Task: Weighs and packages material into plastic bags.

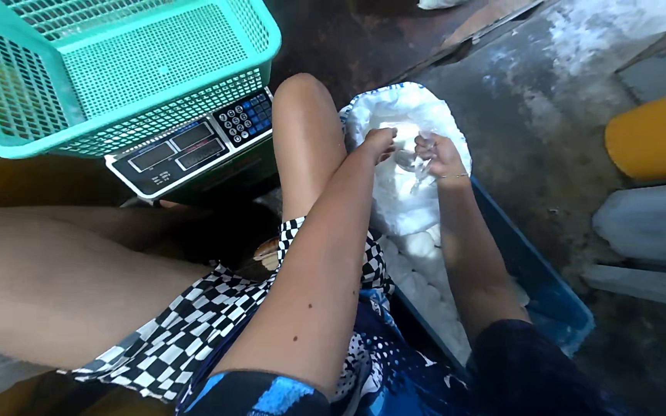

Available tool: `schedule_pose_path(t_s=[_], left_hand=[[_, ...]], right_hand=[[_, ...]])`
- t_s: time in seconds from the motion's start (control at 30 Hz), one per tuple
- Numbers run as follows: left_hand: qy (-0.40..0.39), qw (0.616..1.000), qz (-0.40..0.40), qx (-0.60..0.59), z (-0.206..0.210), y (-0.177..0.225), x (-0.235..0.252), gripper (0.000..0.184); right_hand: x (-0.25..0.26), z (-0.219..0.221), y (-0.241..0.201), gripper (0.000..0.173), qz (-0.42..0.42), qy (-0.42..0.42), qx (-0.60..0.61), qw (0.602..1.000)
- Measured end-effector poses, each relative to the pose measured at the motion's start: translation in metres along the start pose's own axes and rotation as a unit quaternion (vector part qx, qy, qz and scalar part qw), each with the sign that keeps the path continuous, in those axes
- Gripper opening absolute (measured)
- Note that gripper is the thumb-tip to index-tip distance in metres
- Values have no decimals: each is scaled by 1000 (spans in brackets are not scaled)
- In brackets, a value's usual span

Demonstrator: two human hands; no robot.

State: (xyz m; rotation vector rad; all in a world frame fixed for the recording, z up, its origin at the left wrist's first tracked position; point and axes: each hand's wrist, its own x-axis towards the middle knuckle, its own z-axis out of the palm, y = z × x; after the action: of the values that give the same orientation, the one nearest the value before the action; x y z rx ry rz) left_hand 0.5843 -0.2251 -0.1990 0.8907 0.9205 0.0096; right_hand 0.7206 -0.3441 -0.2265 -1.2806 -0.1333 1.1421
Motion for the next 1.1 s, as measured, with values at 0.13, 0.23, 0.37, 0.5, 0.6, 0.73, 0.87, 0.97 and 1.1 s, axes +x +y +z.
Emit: schedule_pose_path(t_s=[0.13,0.23,0.37,0.5,0.6,0.73,0.87,0.97,1.1], left_hand=[[-38,999,10,29,5,0,-5,58],[-15,998,19,53,3,-1,-6,50],[-13,983,81,162,0,-10,1,30],[75,959,100,255,-2,-7,-1,26],[85,960,103,244,-4,-3,-3,29],[96,988,44,117,7,-1,-4,32],[103,992,54,-59,9,0,-4,33],[109,993,52,-3,9,-1,-8,34],[124,985,44,108,9,0,-15,37]], right_hand=[[0,6,1,17,-45,52,-222,973],[-5,17,-6,26,-43,74,-473,877],[-16,22,-17,23,-32,0,-452,891],[-20,-2,-22,26,-46,-113,-284,951],[-28,-5,-11,50,-160,-132,-56,977],[-22,0,20,44,-221,-103,173,954],[-23,18,36,35,-83,14,292,953],[-15,22,32,29,-42,64,255,964],[-5,24,14,28,-70,80,-73,992]])
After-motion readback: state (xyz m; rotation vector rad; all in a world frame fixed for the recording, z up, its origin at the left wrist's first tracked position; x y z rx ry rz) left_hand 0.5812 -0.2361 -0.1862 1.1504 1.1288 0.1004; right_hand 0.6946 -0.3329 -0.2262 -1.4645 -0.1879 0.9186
